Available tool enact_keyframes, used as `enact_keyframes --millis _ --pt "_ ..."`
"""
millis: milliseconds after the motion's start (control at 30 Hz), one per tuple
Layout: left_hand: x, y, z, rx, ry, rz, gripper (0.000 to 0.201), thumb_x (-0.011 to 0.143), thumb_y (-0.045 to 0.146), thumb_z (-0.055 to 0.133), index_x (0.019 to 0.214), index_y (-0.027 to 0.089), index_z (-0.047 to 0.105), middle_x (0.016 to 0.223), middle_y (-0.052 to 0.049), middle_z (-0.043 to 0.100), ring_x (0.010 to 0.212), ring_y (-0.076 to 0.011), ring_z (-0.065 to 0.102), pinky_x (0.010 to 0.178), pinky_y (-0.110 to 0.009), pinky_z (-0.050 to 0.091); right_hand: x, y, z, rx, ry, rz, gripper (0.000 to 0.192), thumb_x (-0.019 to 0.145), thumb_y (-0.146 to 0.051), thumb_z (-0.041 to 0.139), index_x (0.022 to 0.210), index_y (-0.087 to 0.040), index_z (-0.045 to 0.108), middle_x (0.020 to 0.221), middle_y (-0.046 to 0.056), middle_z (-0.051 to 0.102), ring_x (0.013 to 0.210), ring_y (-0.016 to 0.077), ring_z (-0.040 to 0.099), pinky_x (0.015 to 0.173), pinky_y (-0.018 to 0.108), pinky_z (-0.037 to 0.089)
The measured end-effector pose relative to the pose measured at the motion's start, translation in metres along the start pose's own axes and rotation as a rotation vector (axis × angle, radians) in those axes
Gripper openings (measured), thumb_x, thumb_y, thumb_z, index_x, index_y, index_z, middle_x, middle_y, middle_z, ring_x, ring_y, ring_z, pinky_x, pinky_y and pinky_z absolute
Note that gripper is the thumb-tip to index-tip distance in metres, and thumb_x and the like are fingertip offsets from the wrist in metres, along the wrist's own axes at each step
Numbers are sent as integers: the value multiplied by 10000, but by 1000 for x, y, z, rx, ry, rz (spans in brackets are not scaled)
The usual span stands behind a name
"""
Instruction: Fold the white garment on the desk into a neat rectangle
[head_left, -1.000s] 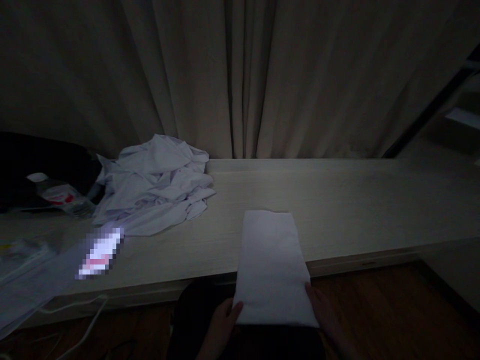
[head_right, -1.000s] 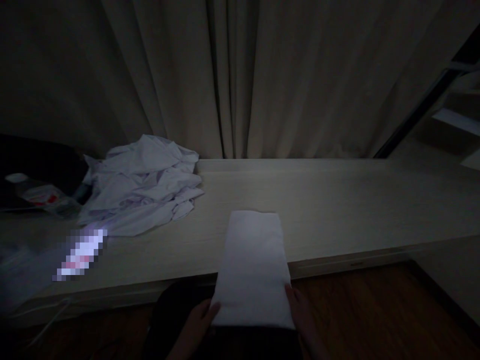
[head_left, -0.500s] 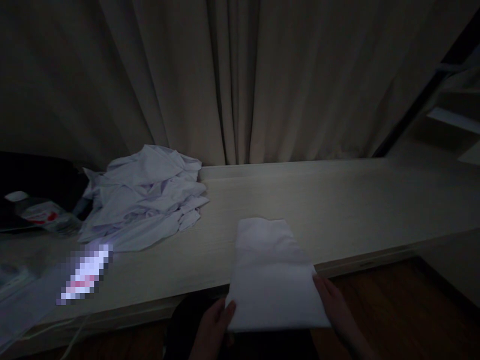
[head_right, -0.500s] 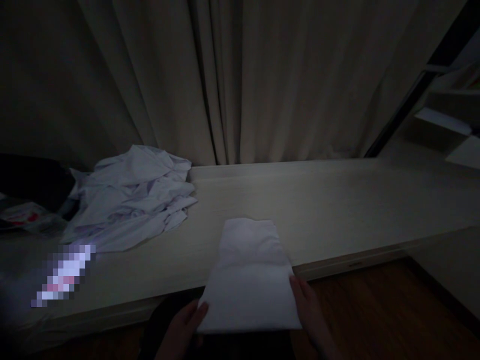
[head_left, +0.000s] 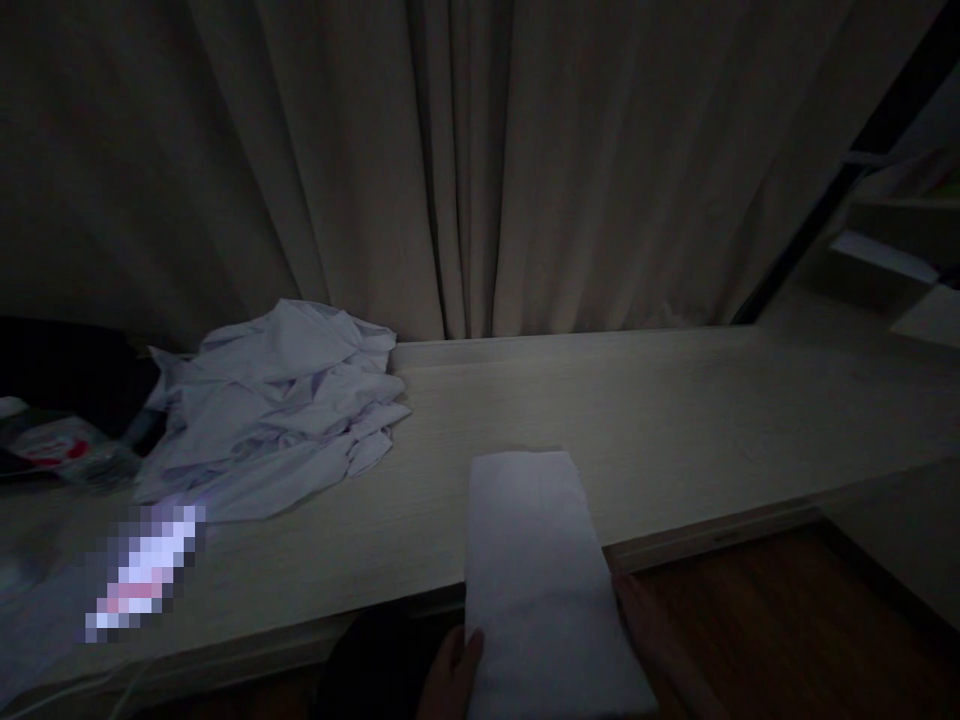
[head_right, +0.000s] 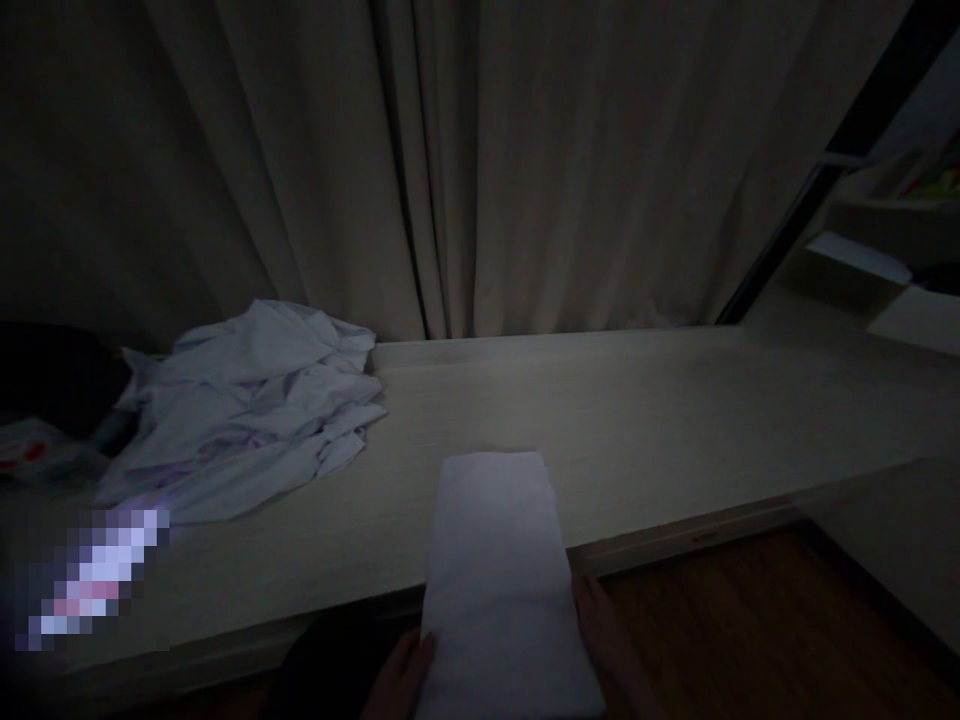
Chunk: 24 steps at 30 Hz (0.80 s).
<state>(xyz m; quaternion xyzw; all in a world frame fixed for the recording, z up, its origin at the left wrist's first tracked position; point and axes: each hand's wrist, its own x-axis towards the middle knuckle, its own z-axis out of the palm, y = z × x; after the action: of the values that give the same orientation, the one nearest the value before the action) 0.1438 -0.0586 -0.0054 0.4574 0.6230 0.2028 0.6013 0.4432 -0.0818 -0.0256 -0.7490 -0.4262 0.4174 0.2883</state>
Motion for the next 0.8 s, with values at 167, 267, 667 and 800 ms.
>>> enact_keyframes --millis 167,267,667,800 --pt "22 -22 10 123 98 -11 661 687 554 533 1155 88 548 1371 -190 461 1319 -300 355 1090 -429 289 11 -14 21 11 59 105 780 812 -645 237 1238 -42 486 1313 216 499 1236 288 453 1067 422 284" --pt "26 -34 11 151 114 11 641 636 532 608 1110 102 586 1356 -192 478 1313 -324 359 1083 -448 298 8 -10 29 -30 66 112 734 823 -633 243 1157 -61 557 1237 210 566 1192 285 499 1044 406 311" --pt "2 -39 11 171 199 -89 602 666 595 515 1041 137 627 1273 -167 564 1271 -337 412 1035 -446 361 -13 -22 15 32 113 56 674 820 -646 259 1025 -117 622 1088 169 657 1029 256 600 900 328 419" --pt "-2 -32 11 143 214 -78 611 629 622 554 966 122 645 1181 -183 619 1208 -334 479 996 -410 408 -13 -15 13 46 91 57 682 811 -664 256 982 -124 635 1042 160 676 1003 265 611 874 329 432"
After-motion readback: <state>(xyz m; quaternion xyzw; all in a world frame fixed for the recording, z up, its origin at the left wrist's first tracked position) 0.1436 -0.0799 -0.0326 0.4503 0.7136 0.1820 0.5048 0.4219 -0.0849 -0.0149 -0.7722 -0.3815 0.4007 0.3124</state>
